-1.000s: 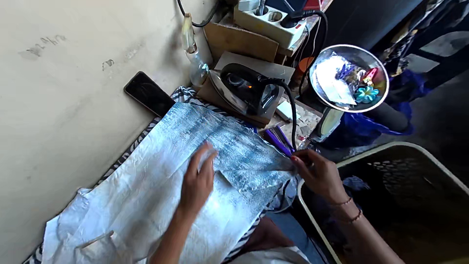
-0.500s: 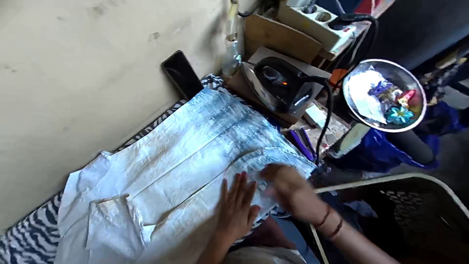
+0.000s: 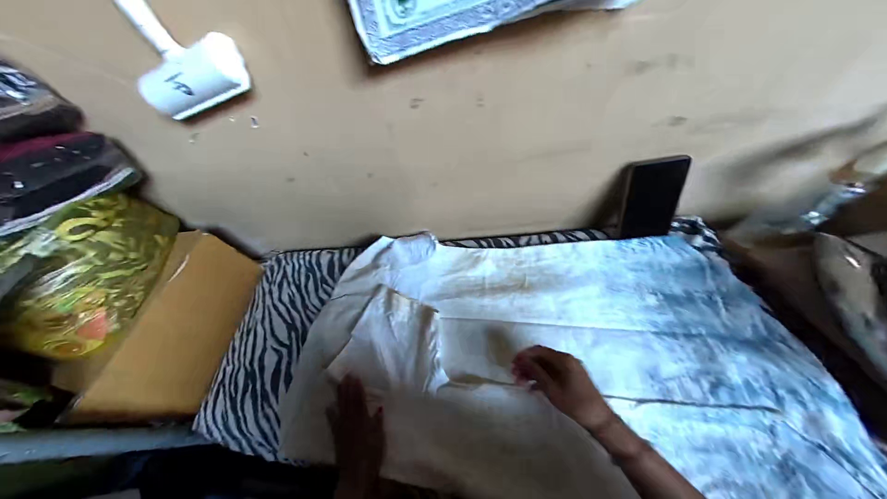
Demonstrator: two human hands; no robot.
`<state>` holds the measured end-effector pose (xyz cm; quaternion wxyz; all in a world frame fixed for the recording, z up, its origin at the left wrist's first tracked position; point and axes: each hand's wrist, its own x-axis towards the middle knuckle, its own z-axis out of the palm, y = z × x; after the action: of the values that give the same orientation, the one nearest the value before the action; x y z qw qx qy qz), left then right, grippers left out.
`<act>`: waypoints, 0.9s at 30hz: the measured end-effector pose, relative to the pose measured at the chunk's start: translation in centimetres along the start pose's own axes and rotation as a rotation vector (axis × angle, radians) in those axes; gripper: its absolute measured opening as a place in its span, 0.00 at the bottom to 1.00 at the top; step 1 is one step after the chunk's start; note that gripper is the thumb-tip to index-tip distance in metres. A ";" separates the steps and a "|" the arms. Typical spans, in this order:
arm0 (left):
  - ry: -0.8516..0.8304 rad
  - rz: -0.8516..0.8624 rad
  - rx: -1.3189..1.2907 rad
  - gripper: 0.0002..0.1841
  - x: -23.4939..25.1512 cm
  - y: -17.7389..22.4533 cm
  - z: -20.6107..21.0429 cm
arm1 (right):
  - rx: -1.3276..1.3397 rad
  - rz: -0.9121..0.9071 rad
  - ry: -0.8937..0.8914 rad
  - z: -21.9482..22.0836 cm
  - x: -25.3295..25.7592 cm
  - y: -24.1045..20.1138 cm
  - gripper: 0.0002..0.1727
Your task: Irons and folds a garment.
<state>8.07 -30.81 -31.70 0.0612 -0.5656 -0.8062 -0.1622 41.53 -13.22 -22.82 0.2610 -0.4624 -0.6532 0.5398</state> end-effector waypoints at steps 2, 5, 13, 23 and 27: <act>-0.020 0.063 -0.058 0.36 -0.4 1.7 -0.2 | 0.067 0.175 -0.164 4.6 5.4 -2.3 0.24; 0.059 0.105 -0.133 0.34 -1.0 3.0 0.3 | -0.166 0.093 -0.158 9.8 11.3 -4.5 0.41; 0.074 -0.076 -0.270 0.26 -2.6 2.6 0.1 | -0.541 0.123 -0.116 7.5 11.6 -3.5 0.25; -0.059 -0.124 -0.312 0.43 7.1 5.8 0.4 | -0.429 0.119 -0.074 6.6 10.9 -4.2 0.21; 0.047 -0.184 -0.330 0.62 4.1 13.8 1.7 | -0.466 -0.212 -0.040 7.6 9.8 -7.6 0.15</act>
<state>19.67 -22.38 -29.45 -0.0285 -0.4881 -0.8152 -0.3104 28.42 -8.00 -19.30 0.1894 -0.4284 -0.8097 0.3534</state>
